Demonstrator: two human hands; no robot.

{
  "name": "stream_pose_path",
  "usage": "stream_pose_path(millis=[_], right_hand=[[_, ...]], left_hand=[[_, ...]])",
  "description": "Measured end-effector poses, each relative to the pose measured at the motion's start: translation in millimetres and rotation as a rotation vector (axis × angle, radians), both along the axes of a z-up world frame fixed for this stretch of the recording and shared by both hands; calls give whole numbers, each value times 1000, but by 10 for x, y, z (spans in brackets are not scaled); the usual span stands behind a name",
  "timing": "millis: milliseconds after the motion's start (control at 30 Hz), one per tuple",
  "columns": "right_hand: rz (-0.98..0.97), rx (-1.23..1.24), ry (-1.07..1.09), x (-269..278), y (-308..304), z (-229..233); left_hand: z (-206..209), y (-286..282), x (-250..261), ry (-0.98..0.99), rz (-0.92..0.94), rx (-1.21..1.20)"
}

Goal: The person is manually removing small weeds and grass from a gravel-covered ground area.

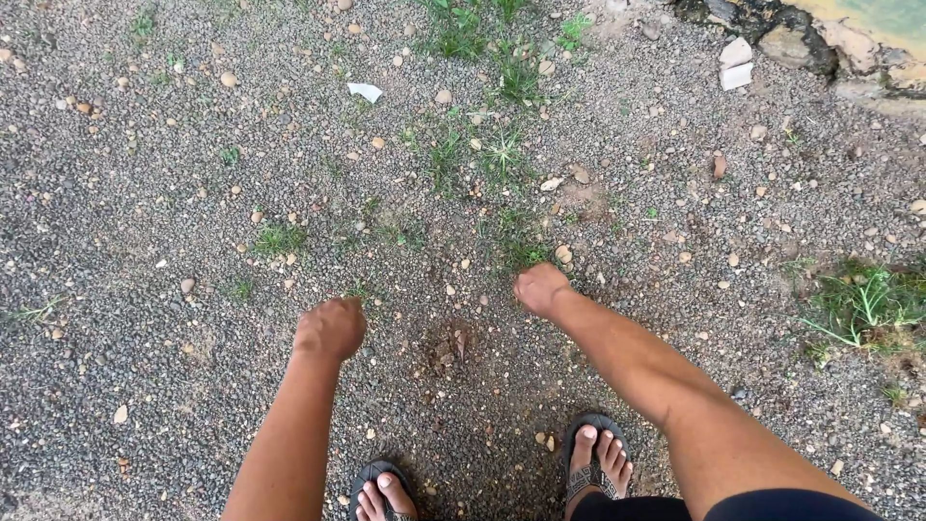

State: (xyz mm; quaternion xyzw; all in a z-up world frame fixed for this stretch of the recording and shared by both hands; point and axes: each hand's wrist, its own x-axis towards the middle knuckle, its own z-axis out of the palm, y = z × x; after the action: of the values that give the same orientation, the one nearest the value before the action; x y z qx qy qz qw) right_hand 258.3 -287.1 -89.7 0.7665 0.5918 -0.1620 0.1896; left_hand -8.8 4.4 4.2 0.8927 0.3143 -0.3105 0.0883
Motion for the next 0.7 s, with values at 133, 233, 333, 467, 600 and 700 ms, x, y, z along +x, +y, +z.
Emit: stream_pose_path(millis=[133,233,333,467,600,700], right_hand=[[83,-47,-6,-35,-119,260],[10,-46,96,-256,-139,825],[32,-30,213,-624,-121,1433],[171,-36,308,-1017,-371,1101],[315,101,207,-1136,-553,941],[373,169,78,-968,-517,958]], left_hand=[[61,0,-5,16,-34,10],[107,8,35,23,-18,10],[116,1,78,11,-28,20],[196,-8,105,3,-35,41],[182,33,120,-13,-29,32],[28,71,110,-27,-25,43]])
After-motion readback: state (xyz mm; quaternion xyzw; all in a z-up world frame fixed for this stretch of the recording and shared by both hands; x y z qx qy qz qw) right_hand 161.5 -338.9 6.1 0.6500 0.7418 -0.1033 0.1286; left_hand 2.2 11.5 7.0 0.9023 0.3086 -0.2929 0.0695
